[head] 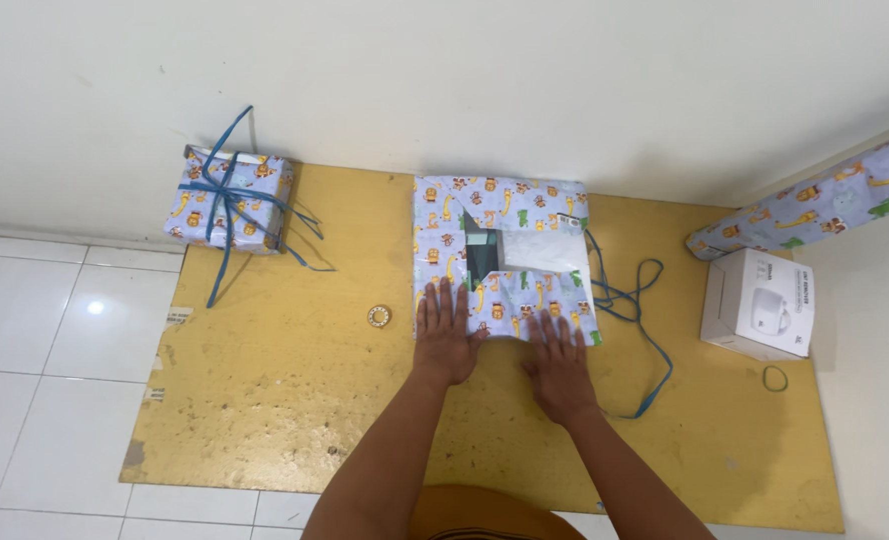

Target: The person wraps a rectangular box with patterned wrapping paper on a yellow table. They fold the paper edges, smooth the surface, and secure the folds with clear tape. A completed gift and a roll of wrapping paper are visible nearby.

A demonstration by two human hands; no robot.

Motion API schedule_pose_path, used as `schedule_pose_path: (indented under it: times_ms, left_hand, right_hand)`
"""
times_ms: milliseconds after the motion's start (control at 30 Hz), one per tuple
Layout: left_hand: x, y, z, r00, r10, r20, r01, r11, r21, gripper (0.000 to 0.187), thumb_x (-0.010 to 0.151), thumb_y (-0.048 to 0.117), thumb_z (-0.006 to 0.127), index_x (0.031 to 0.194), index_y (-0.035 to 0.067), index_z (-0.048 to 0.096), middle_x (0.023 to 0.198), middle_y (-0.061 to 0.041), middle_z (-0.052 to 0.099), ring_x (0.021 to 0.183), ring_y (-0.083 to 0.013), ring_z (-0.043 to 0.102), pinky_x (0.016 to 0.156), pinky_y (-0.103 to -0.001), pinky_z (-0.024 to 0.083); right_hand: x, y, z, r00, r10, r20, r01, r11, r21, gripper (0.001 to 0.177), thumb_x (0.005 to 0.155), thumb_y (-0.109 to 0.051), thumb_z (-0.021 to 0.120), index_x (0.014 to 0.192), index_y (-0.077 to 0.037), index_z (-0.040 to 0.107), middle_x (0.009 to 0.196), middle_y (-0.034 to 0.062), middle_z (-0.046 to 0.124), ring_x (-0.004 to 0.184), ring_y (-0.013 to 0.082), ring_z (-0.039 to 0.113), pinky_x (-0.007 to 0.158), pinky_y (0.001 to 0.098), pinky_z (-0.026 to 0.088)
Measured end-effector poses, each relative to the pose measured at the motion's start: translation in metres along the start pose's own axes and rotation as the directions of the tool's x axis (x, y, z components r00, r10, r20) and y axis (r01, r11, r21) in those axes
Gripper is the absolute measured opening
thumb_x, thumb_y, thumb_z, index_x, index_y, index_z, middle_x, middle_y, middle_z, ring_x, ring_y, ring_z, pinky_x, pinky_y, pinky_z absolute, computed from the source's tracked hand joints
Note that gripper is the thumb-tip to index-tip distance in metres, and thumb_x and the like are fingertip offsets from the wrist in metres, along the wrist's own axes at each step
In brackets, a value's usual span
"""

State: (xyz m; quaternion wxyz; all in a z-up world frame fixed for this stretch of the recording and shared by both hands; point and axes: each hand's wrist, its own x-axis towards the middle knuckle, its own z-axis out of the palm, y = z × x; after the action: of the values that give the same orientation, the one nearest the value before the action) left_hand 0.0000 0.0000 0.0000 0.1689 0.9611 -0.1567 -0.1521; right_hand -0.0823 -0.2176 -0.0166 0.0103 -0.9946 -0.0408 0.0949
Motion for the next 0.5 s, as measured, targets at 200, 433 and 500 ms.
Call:
schedule_pose_path:
  times_ms: [200,433,500]
  left_hand:
    - [-0.002,-0.006,0.002,0.987,0.027,-0.160,-0.043,0.995,-0.095,0.095,0.097,0.057,0.052,0.161,0.000,0.011,0.169,-0.021,0.004,0.156,-0.0407,-0.002,0.124,-0.051,0.004]
    - [-0.017,-0.010,-0.016,0.854,-0.189,-0.485,0.034,0.950,-0.311,0.073,0.080,0.041,0.082,0.141,0.012,0.055,0.153,-0.023,0.044,0.145,-0.0426,0.038,0.118,-0.053,0.034]
    - [-0.019,-0.009,-0.019,0.830,-0.298,-0.471,0.092,0.907,-0.410,0.076,0.077,0.041,0.086,0.140,0.011,0.055,0.151,-0.025,0.045,0.139,-0.0438,0.044,0.111,-0.052,0.041]
  right_hand:
    - [-0.011,0.068,0.019,0.981,0.171,0.096,-0.169,0.985,-0.025,0.071,0.103,-0.048,0.029,0.162,-0.016,0.007,0.169,0.0126,0.011,0.154,0.0380,0.010,0.122,0.0579,0.006]
    - [-0.031,0.113,0.032,0.904,0.378,-0.198,-0.180,0.759,0.625,0.049,0.105,-0.036,0.050,0.143,-0.006,0.057,0.143,0.0194,0.059,0.135,0.0344,0.055,0.114,0.0435,0.044]
    - [-0.020,0.112,0.040,0.864,0.339,-0.372,-0.008,0.748,0.664,0.037,0.103,-0.030,0.061,0.127,-0.002,0.066,0.135,0.0197,0.064,0.127,0.0325,0.060,0.107,0.0394,0.047]
